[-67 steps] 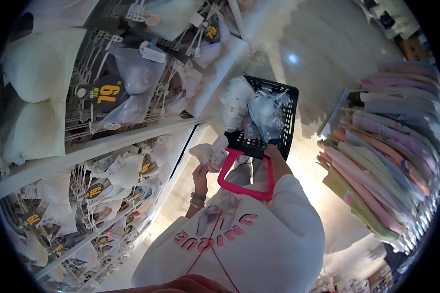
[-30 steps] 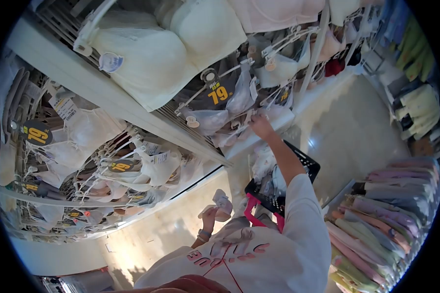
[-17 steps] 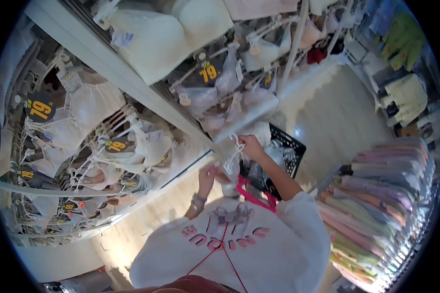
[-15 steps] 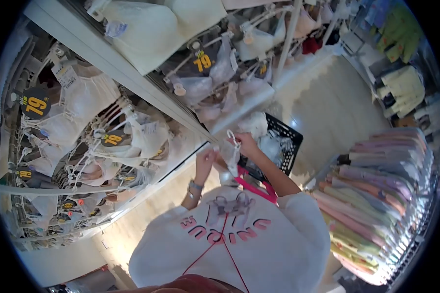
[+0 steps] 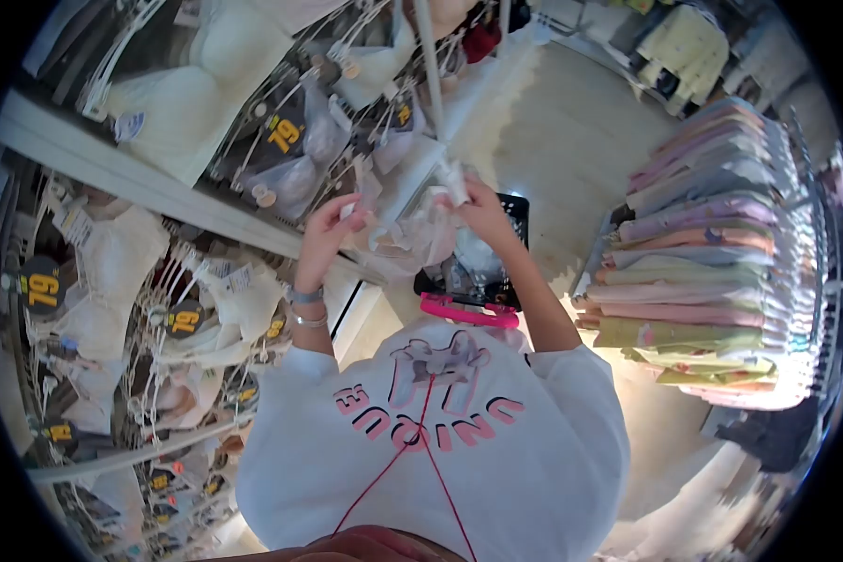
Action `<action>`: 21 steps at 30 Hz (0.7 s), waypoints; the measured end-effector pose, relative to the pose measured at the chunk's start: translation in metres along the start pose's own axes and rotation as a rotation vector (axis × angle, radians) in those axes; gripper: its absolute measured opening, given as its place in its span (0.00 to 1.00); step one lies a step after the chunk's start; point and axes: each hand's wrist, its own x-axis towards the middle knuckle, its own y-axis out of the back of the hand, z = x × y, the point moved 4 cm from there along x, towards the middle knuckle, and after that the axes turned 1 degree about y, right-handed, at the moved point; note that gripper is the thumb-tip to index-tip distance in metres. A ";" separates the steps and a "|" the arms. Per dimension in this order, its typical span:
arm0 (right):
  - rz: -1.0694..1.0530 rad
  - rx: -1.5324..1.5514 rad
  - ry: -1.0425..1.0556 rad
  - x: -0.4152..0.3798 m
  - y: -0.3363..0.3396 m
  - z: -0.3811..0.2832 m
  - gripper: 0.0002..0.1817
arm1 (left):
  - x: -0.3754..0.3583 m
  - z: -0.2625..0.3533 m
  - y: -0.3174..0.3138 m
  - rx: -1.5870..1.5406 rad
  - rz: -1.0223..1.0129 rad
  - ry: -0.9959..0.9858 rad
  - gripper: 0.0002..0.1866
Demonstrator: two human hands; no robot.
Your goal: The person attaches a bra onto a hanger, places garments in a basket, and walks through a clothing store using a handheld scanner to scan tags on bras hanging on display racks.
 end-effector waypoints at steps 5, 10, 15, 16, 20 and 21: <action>0.217 0.328 -0.191 -0.029 0.069 -0.006 0.06 | -0.003 -0.011 0.021 -0.121 -0.101 0.078 0.23; 0.276 0.194 -0.197 -0.046 0.093 -0.008 0.07 | -0.011 -0.040 0.008 -0.165 -0.066 0.102 0.22; 0.332 -0.005 -0.149 -0.055 0.088 -0.007 0.08 | -0.014 -0.054 -0.002 -0.042 0.082 0.096 0.11; 0.359 -0.053 -0.120 -0.054 0.086 -0.007 0.09 | -0.014 -0.057 -0.001 0.005 0.109 0.101 0.09; 0.427 -0.656 -0.073 -0.063 0.078 -0.033 0.10 | -0.018 -0.036 -0.004 0.285 0.167 -0.242 0.05; 0.421 -0.692 -0.038 -0.064 0.073 -0.040 0.11 | -0.016 -0.032 -0.004 0.327 0.182 -0.340 0.05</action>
